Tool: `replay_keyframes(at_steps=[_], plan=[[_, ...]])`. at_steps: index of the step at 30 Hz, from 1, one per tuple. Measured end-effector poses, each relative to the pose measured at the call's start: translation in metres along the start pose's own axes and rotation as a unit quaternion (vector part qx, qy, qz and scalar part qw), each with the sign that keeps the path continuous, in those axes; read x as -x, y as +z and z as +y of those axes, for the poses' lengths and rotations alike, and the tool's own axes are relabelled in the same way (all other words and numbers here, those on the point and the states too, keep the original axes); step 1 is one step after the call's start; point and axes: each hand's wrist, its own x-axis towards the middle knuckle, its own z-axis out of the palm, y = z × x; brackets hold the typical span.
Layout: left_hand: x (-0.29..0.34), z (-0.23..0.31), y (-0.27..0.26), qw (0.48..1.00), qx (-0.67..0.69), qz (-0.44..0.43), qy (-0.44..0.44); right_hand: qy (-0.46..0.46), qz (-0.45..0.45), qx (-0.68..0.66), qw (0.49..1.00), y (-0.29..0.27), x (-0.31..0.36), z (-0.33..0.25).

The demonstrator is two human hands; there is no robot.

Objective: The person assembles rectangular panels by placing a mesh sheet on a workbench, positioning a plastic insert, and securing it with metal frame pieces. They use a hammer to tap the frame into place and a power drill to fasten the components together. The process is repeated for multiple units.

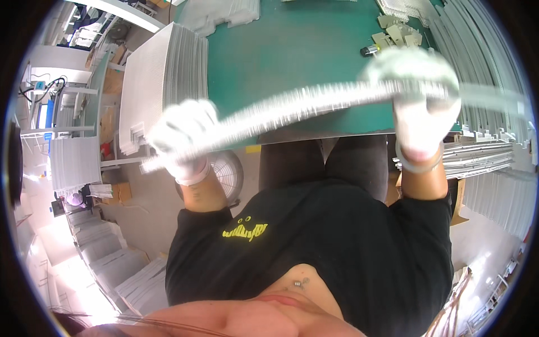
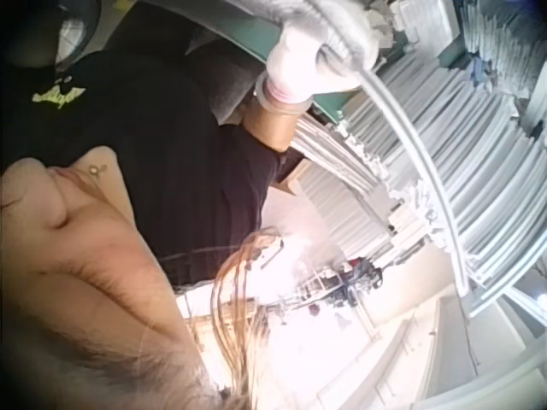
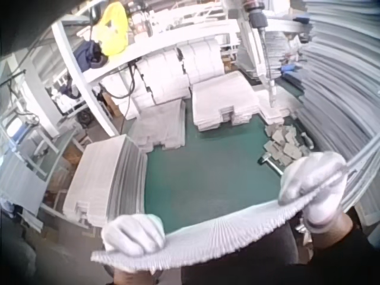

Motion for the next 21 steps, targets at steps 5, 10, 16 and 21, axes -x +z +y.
replay_keyframes(at_steps=[5, 10, 16, 21], plan=[[0.02, -0.047, -0.035, 0.903, 0.098, -0.366, -0.202, -0.138, -0.243, -0.078, 0.957, -0.012, 0.021, -0.026], [0.056, -0.091, -0.033, 0.791, -0.234, -0.413, -0.386, -0.132, -0.307, -0.111, 0.936, -0.021, 0.059, -0.038], [0.024, -0.063, -0.031, 0.77, -0.248, -0.416, -0.416, -0.179, -0.232, -0.023, 0.956, -0.031, 0.068, -0.034], [-0.005, 0.004, -0.025, 0.95, -0.03, -0.303, -0.074, -0.066, -0.11, 0.06, 0.99, -0.013, 0.015, -0.013]])
